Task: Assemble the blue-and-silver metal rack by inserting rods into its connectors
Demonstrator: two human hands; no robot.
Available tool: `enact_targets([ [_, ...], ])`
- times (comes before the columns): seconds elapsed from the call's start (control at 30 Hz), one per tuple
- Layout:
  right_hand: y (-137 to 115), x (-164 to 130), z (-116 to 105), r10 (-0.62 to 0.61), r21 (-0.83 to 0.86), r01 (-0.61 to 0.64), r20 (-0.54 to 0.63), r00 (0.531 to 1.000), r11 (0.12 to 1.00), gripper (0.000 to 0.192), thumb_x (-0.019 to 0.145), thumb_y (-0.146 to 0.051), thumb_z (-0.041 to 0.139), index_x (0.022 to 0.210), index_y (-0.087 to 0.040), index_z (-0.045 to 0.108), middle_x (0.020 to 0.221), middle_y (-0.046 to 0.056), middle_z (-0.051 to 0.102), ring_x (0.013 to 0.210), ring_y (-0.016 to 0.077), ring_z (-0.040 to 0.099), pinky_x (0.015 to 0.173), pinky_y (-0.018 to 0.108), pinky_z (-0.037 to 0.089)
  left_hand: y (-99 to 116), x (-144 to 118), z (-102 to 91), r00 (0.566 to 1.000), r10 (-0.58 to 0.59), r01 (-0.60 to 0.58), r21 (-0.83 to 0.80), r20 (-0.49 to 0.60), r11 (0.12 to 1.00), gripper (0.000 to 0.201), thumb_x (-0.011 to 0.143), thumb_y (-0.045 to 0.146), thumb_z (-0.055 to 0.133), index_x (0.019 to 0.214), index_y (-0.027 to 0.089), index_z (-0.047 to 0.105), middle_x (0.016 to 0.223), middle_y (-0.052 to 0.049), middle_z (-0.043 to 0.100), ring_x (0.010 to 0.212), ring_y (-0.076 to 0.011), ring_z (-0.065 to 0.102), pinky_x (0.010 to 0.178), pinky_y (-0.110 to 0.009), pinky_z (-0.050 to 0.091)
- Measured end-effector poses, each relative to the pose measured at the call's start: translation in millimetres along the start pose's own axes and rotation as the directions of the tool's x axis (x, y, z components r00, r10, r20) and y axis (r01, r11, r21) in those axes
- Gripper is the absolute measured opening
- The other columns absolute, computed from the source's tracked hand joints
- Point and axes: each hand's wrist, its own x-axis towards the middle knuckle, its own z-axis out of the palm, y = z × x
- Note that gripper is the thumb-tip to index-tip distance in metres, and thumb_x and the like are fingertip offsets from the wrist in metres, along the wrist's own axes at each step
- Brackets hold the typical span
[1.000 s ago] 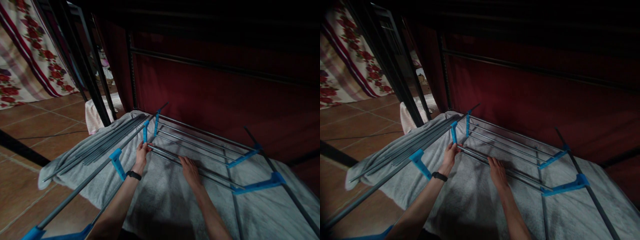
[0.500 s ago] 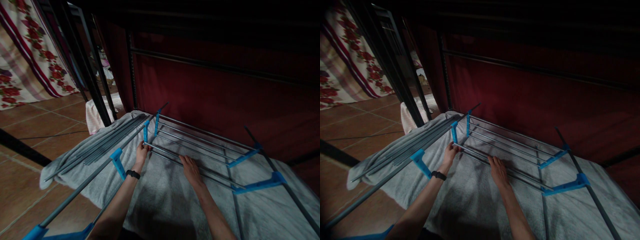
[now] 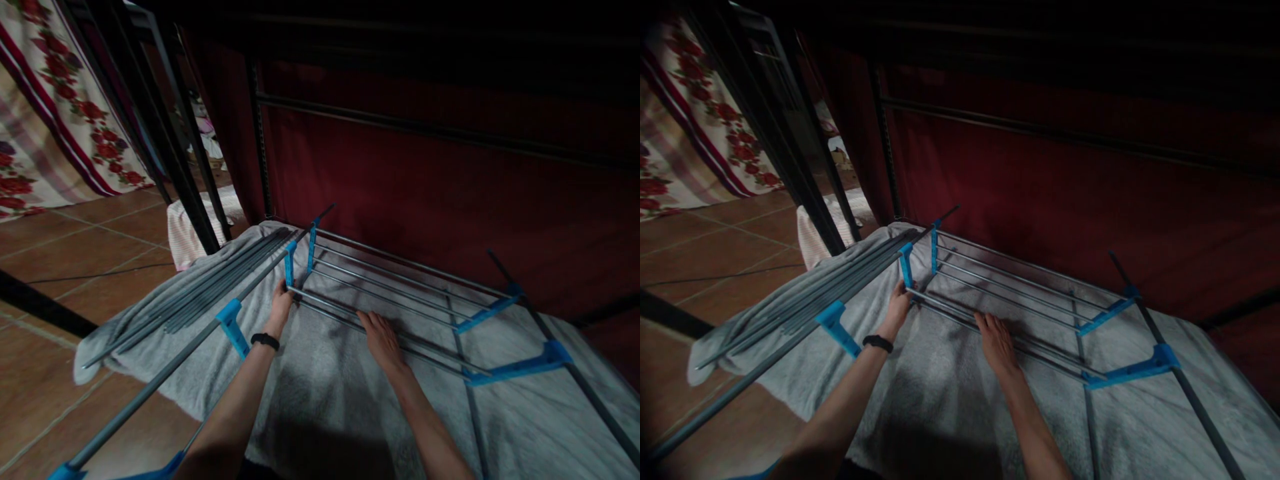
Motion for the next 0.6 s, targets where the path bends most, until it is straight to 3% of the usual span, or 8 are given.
enact_targets([
  [0.33,-0.5,0.0,-2.6,-0.004,0.007,0.003,0.047,0.999,1.0,0.056,0.094,-0.004,0.036,0.141,-0.027,0.056,0.122,0.008,0.068,0.11,0.0212,0.062,0.097,0.033,0.044,-4.4,2.4,4.9,1.0,0.024,-0.024,0.045,-0.003,0.999,0.018,0.064,0.008,0.068,0.079,0.017,0.067,0.074,0.0,0.064,0.07,-0.0132,0.056,0.068,-0.022,0.045],
  [0.6,1.2,-0.1,-1.5,-0.006,0.009,0.006,0.042,0.999,1.0,0.057,0.094,-0.002,0.035,0.14,-0.027,0.057,0.122,0.008,0.068,0.108,0.0202,0.063,0.098,0.032,0.043,-1.6,5.1,4.9,0.999,-0.035,0.035,0.057,0.0,0.998,0.018,0.059,0.005,0.065,0.07,0.019,0.061,0.063,0.001,0.06,0.061,-0.012,0.051,0.059,-0.021,0.041],
])
